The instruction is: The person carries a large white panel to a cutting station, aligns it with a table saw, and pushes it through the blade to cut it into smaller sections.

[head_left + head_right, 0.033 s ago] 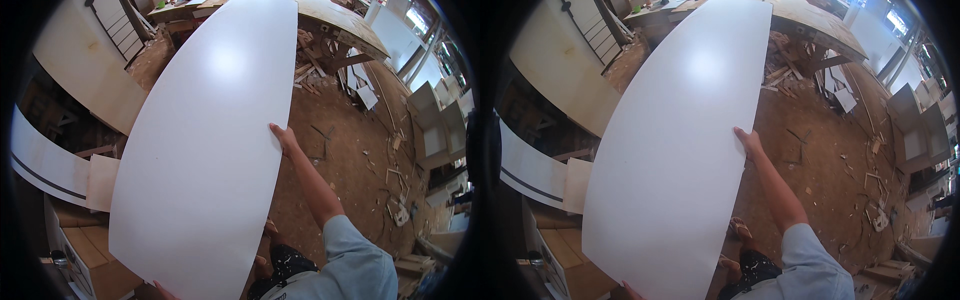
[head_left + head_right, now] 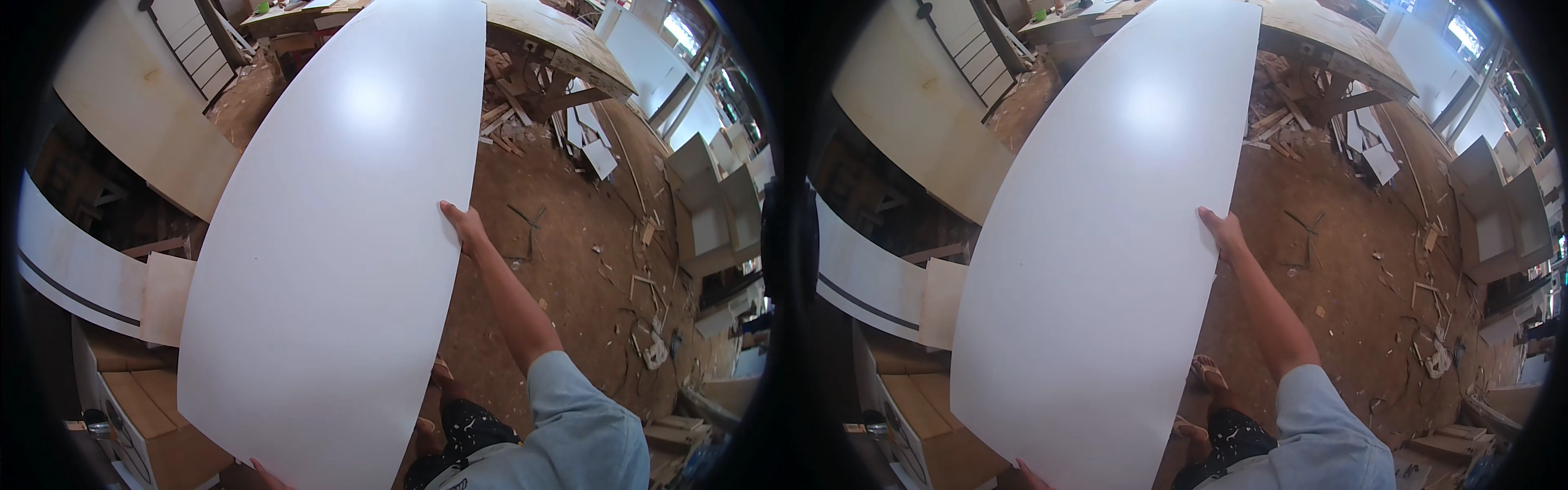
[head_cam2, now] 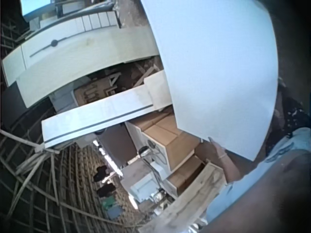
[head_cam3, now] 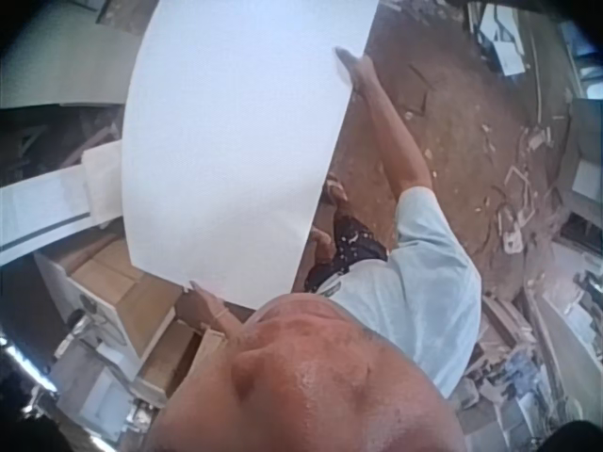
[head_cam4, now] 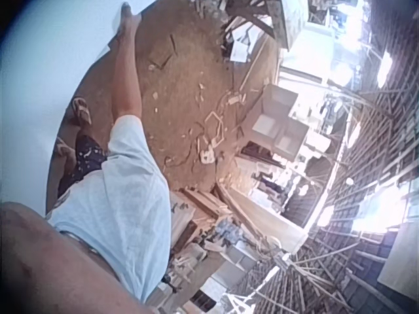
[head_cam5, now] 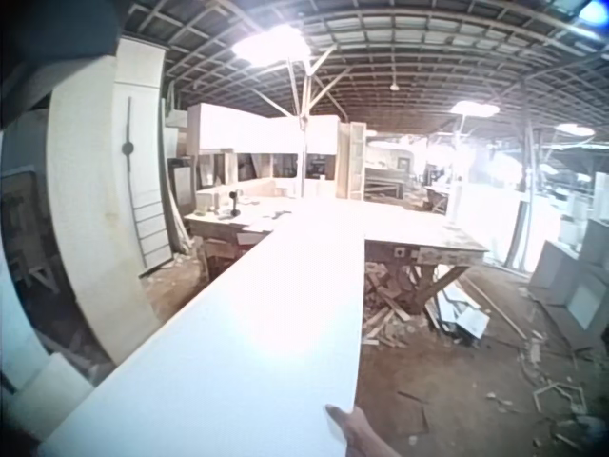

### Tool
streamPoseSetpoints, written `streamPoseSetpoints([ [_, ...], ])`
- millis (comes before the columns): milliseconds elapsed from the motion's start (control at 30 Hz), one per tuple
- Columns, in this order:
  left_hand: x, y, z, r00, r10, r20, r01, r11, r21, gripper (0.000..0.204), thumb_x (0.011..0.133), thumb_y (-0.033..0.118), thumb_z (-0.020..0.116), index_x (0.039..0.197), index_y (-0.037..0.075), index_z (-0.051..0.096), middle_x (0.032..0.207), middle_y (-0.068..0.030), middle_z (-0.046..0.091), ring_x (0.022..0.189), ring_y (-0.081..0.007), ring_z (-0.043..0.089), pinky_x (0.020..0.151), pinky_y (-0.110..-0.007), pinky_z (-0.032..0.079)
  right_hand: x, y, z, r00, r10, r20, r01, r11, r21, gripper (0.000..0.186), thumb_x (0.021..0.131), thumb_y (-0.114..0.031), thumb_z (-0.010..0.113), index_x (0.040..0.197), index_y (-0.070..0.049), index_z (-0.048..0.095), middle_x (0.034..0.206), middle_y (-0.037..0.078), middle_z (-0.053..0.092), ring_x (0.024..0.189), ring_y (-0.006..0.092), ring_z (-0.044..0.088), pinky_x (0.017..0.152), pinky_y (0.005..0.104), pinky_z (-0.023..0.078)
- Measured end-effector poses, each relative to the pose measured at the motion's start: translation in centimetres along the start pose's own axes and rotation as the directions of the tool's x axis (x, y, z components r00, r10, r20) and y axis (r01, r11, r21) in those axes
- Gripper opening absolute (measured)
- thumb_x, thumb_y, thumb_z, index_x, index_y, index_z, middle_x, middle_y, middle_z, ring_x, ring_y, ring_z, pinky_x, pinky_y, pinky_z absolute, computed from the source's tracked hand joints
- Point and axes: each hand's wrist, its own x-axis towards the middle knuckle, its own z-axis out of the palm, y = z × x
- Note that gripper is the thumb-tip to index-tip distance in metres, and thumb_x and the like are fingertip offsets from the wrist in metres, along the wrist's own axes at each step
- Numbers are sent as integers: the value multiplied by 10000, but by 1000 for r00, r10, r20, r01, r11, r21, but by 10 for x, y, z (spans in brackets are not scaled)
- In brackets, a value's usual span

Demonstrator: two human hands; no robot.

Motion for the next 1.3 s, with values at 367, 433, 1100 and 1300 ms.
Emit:
streamPoseSetpoints([
  [367, -2, 14, 26, 1000, 6, 18, -6, 1000, -6, 865, 987, 716, 400, 1490, 13, 434, 1474, -216, 509, 1312, -394, 523, 1104, -481, 423, 18, -27, -3, 1000, 16, 9, -16, 1000, 18, 464, 960, -231, 712, 1291, 70, 586, 1125, 150, 687, 924, 234, 689, 796, 400, 583],
  [433, -1, 18, 32, 1000, 8, 23, -8, 1000, -4, 865, 987, 717, 398, 1493, 15, 431, 1476, -214, 508, 1313, -392, 523, 1103, -482, 424, 23, -30, -3, 1000, 18, 6, -18, 1000, 8, 462, 960, -232, 712, 1289, 68, 589, 1123, 150, 688, 924, 236, 691, 795, 400, 583],
  [1100, 0, 56, 91, 999, 26, 46, -26, 1000, -5, 870, 988, 725, 382, 1521, 38, 408, 1495, -188, 500, 1320, -379, 521, 1095, -486, 434, 89, -41, -19, 1000, 3, -8, -2, 999, 48, 462, 938, -249, 737, 1252, 70, 622, 1105, 150, 701, 904, 236, 695, 789, 390, 583],
  [1300, 6, 67, 107, 998, 22, 61, -21, 1000, -11, 871, 989, 728, 377, 1529, 45, 401, 1501, -181, 497, 1323, -375, 520, 1092, -488, 437, 119, -47, -25, 999, -29, -24, 29, 999, 18, 467, 937, -262, 738, 1241, 76, 633, 1093, 154, 706, 895, 239, 694, 785, 389, 577],
])
